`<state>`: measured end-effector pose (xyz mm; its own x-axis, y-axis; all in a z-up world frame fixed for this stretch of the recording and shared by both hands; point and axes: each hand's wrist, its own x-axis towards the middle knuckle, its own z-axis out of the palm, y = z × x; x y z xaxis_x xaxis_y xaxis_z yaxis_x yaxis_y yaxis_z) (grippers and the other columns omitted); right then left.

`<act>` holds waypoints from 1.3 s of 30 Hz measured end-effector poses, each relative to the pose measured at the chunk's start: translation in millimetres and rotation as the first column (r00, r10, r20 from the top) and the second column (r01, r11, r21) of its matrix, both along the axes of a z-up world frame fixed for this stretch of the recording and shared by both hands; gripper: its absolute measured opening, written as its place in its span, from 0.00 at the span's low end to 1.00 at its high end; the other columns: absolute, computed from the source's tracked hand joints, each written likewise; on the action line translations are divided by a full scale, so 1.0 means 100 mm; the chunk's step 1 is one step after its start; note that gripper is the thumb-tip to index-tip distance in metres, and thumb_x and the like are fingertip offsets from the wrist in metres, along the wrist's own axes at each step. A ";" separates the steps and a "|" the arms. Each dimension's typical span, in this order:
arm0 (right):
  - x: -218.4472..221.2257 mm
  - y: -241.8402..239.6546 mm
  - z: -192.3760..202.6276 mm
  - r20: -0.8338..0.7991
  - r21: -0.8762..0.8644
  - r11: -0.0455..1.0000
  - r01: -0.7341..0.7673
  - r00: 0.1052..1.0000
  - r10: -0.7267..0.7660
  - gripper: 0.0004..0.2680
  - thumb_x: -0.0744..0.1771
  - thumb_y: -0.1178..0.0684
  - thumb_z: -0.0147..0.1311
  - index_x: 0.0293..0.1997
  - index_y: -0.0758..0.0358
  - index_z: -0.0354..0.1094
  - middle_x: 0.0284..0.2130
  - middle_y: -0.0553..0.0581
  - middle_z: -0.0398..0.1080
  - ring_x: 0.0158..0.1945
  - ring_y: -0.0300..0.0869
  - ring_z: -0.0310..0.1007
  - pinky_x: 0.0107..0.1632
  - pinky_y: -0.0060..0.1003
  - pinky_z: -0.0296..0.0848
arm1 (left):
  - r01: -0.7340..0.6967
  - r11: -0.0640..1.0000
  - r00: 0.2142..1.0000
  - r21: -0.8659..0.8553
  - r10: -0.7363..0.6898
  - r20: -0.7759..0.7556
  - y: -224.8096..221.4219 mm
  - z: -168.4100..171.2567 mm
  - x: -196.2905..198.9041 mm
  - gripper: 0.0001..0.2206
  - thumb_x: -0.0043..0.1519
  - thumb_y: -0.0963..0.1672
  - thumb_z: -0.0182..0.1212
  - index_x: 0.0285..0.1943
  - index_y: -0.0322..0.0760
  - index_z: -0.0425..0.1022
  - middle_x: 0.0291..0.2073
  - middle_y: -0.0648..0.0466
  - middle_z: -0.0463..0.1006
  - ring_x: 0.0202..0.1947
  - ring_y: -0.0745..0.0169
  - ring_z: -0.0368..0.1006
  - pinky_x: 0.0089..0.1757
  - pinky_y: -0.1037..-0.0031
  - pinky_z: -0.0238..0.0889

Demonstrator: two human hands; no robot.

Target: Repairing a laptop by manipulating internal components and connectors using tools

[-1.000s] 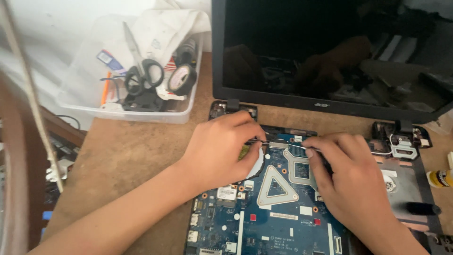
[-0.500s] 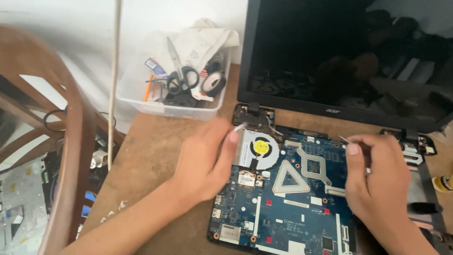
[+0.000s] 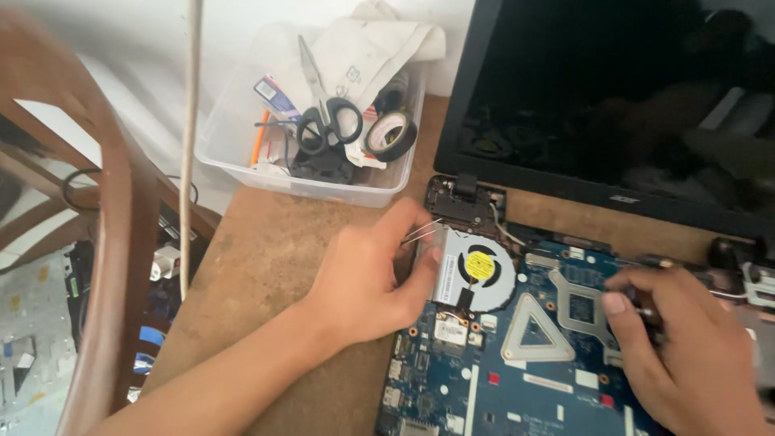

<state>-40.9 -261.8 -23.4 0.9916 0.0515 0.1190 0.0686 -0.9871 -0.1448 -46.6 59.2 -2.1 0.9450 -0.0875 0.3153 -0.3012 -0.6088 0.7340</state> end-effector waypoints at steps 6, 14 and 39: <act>-0.04 0.17 0.11 -0.008 -0.060 0.994 -0.091 0.996 0.091 0.12 0.66 0.39 0.55 0.47 0.48 0.77 0.38 0.47 0.78 0.37 0.40 0.78 0.43 0.37 0.74 | 0.276 0.946 0.961 0.170 -0.274 -0.031 0.10 0.06 0.13 0.20 0.51 0.47 0.62 0.52 0.43 0.64 0.40 0.53 0.81 0.33 0.42 0.77 0.30 0.54 0.66; -0.06 0.10 -0.03 0.029 -0.043 0.996 -0.072 0.997 0.073 0.12 0.64 0.39 0.59 0.48 0.45 0.78 0.28 0.50 0.73 0.34 0.43 0.75 0.45 0.39 0.71 | 0.359 0.918 0.933 0.169 -0.350 -0.085 0.18 0.09 0.20 0.20 0.49 0.47 0.66 0.50 0.45 0.68 0.41 0.56 0.78 0.26 0.48 0.73 0.24 0.54 0.62; 0.17 -0.36 -0.44 -0.269 -0.190 0.982 0.023 0.960 -0.075 0.17 0.54 0.30 0.61 0.42 0.31 0.80 0.13 0.50 0.69 0.22 0.39 0.77 0.38 0.36 0.69 | 0.311 0.942 0.950 0.130 -0.305 -0.061 0.12 0.06 0.16 0.15 0.52 0.47 0.65 0.45 0.45 0.68 0.33 0.59 0.71 0.24 0.52 0.68 0.19 0.60 0.59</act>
<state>-24.0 -298.1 -66.9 0.9865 -0.0024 -0.1640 0.0029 -0.9995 0.0324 -30.4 71.2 3.9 0.8764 -0.4156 0.2432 -0.4624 -0.5855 0.6658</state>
